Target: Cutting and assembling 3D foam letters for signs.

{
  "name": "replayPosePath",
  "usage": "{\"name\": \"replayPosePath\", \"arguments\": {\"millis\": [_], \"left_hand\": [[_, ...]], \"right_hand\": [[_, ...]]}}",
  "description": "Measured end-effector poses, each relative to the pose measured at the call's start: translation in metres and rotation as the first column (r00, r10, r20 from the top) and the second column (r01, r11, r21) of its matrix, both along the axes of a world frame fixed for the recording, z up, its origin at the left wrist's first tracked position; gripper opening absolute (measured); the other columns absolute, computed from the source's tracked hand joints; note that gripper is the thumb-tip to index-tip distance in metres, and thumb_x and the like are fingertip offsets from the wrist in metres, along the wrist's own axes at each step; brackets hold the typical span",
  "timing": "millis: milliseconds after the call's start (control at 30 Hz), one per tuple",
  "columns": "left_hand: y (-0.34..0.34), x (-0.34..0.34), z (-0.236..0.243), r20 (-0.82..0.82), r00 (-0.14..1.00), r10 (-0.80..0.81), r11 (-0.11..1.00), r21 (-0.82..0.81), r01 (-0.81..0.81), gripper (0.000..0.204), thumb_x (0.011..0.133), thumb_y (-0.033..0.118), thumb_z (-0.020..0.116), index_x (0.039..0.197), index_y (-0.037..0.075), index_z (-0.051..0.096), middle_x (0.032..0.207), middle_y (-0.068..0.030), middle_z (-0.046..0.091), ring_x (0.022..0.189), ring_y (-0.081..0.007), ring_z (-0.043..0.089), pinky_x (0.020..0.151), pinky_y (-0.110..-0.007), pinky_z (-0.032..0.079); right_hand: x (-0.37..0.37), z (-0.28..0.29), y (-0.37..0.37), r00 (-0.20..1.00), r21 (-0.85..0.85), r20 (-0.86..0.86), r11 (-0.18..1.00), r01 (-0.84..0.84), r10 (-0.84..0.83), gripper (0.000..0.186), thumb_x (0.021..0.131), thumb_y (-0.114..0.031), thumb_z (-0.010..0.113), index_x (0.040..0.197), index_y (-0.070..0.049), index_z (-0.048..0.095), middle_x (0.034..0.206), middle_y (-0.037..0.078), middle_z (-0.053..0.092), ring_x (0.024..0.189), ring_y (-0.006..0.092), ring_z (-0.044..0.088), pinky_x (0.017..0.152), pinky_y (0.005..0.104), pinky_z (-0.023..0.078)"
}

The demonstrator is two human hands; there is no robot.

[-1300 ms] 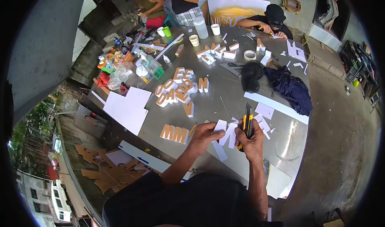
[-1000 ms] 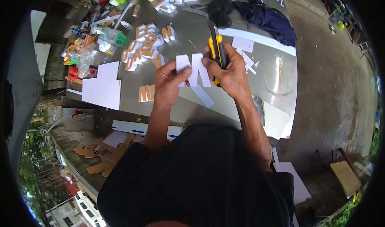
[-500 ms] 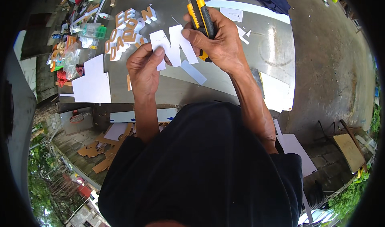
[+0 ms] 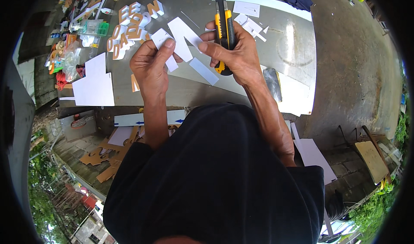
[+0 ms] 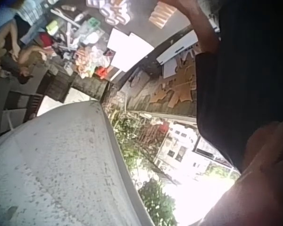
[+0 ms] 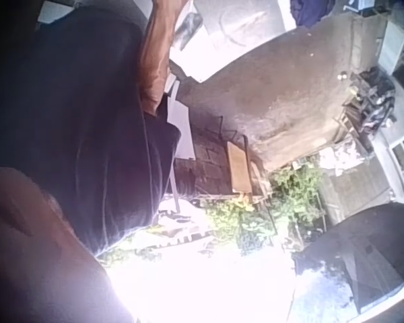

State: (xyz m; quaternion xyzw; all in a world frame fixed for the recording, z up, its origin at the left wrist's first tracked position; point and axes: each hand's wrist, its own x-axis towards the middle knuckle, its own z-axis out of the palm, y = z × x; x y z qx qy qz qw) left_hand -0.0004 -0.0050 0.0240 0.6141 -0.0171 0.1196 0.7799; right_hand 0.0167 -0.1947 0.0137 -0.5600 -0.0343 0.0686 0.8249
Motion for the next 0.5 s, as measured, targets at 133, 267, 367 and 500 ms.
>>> {"name": "replayPosePath", "arguments": {"millis": [133,267,367,500], "left_hand": [[-0.004,0.0,-0.006,-0.008,1.0,0.026,0.999,-0.037,-0.027,0.013,0.089,0.004,0.077,0.093,-0.006,0.07,0.078,-0.0113,0.072,0.065,-0.0137,0.067,0.061,-0.026,0.053],[-0.005,-0.002,-0.012,0.004,0.999,0.033,0.999,-0.009,-0.033,0.013,0.09,0.004,0.077,0.096,-0.005,0.069,0.08,-0.0115,0.072,0.066,-0.0138,0.068,0.061,-0.025,0.053],[-0.012,-0.004,-0.012,-0.042,0.997,0.06,0.998,-0.028,-0.061,0.02,0.09,0.003,0.076,0.106,-0.006,0.068,0.083,-0.012,0.073,0.067,-0.0148,0.069,0.062,-0.025,0.054],[-0.013,-0.002,-0.027,-0.103,0.991,0.089,0.994,-0.049,-0.095,0.035,0.088,0.0,0.076,0.12,-0.008,0.065,0.088,-0.0135,0.074,0.07,-0.0163,0.07,0.065,-0.026,0.056]], "right_hand": [[-0.008,-0.009,0.006,0.997,0.07,-0.067,0.997,0.032,-0.027,0.051,0.075,0.0,0.086,0.12,0.0,0.061,0.098,0.008,0.067,0.065,0.0126,0.065,0.054,0.0262,0.055],[-0.011,-0.008,0.011,0.996,0.022,-0.004,0.996,0.09,-0.09,0.049,0.076,-0.001,0.085,0.12,0.001,0.061,0.099,0.008,0.066,0.066,0.0124,0.065,0.056,0.0255,0.055],[-0.011,-0.01,0.011,0.992,-0.071,0.056,0.99,0.121,-0.117,0.048,0.079,-0.004,0.084,0.12,0.001,0.06,0.101,0.008,0.065,0.067,0.0119,0.065,0.057,0.0254,0.055],[-0.016,-0.012,-0.001,0.998,-0.266,0.032,0.962,0.063,-0.056,0.039,0.091,-0.019,0.075,0.12,0.001,0.057,0.094,0.008,0.067,0.064,0.0113,0.063,0.055,0.0267,0.052]]}}
